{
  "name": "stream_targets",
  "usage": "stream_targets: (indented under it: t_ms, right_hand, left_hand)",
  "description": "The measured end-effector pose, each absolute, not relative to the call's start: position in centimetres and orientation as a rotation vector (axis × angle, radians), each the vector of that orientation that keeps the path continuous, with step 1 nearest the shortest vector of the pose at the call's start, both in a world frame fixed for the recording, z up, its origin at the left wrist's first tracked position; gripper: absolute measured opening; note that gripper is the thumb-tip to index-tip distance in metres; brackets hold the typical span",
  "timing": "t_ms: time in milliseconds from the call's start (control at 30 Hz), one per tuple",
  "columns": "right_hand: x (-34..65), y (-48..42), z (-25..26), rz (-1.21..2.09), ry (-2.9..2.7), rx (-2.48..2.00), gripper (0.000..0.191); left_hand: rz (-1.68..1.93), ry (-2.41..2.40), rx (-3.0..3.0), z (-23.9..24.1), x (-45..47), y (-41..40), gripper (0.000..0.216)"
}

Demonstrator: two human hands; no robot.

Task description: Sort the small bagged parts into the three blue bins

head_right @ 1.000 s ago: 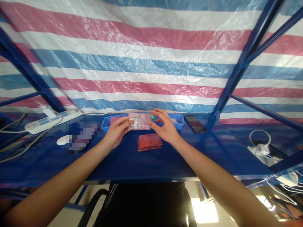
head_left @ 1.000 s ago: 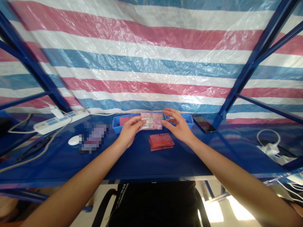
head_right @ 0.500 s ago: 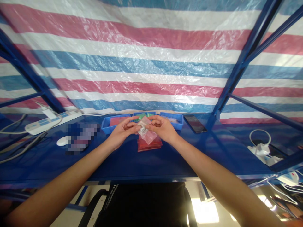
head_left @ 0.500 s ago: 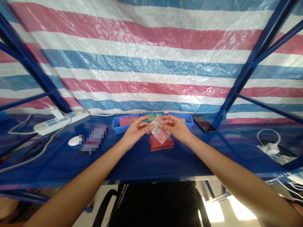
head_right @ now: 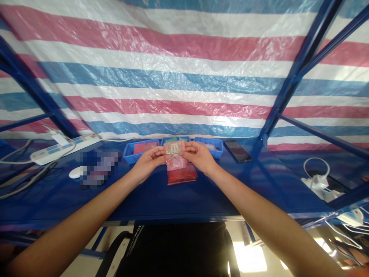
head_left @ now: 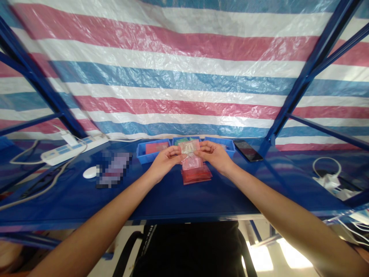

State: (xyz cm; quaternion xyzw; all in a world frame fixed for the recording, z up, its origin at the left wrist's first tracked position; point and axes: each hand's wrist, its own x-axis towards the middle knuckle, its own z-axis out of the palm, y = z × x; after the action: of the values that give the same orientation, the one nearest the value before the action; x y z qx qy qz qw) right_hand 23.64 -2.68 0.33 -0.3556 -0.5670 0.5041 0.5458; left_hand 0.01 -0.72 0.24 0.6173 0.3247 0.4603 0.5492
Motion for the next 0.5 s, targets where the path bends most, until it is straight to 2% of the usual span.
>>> stream_targets:
  t_ms: [400, 500]
  right_hand:
    - [23.79, -2.64, 0.29, 1.250, -1.287, -0.832, 0.053]
    - [24.02, -2.35, 0.01, 1.209, -1.322, -0.831, 0.049]
  left_hand:
    - [1.077, 0.771, 1.399, 0.18, -0.28, -0.74, 0.061]
    - [1.125, 0.773, 1.461, 0.13, -0.35, -0.51, 0.054]
